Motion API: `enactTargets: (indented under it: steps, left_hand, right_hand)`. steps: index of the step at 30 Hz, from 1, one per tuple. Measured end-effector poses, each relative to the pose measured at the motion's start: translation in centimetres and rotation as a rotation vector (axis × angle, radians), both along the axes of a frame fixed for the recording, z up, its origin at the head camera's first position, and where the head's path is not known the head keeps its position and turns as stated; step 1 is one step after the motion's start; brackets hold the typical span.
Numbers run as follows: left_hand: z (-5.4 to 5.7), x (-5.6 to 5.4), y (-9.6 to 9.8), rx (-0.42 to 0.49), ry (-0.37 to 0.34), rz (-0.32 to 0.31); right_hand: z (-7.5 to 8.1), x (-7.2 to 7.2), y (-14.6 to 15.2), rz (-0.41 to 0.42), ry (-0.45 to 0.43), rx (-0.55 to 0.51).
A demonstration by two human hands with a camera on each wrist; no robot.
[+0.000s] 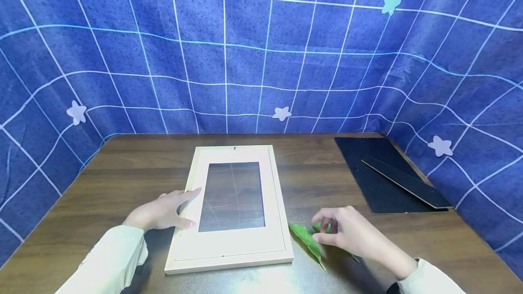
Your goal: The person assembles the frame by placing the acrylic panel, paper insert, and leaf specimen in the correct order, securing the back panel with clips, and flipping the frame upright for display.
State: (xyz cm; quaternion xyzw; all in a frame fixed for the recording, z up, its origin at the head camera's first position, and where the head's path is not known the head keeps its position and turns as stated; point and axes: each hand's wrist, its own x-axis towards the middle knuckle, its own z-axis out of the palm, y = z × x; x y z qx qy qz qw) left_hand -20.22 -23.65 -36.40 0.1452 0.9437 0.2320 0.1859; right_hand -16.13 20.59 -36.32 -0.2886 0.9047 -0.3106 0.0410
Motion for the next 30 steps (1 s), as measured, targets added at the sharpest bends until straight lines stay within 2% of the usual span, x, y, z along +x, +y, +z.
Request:
enactTargets:
  steps: [5,10,21,26,30]
  left_hand:
    - [-0.1,0.0,0.0,-0.005,-0.004,0.007]
    - [0.0,0.1,-0.1,0.005,-0.008,0.011]
    - [0.0,0.1,0.0,0.004,-0.002,0.01]
    - [0.0,0.1,0.1,0.0,0.0,0.01]
    - [0.0,0.2,0.1,-0.006,-0.001,0.014]
  right_hand:
    - [-0.6,1.1,0.0,-0.038,-0.015,0.015]
    - [-1.1,1.7,-0.3,-0.058,-0.032,0.108]
    - [-1.7,2.3,-1.2,-0.151,-0.026,0.244]
    - [-1.6,2.3,-1.6,-0.202,-0.062,0.299]
    - [-1.4,2.2,-1.5,-0.228,-0.054,0.336]
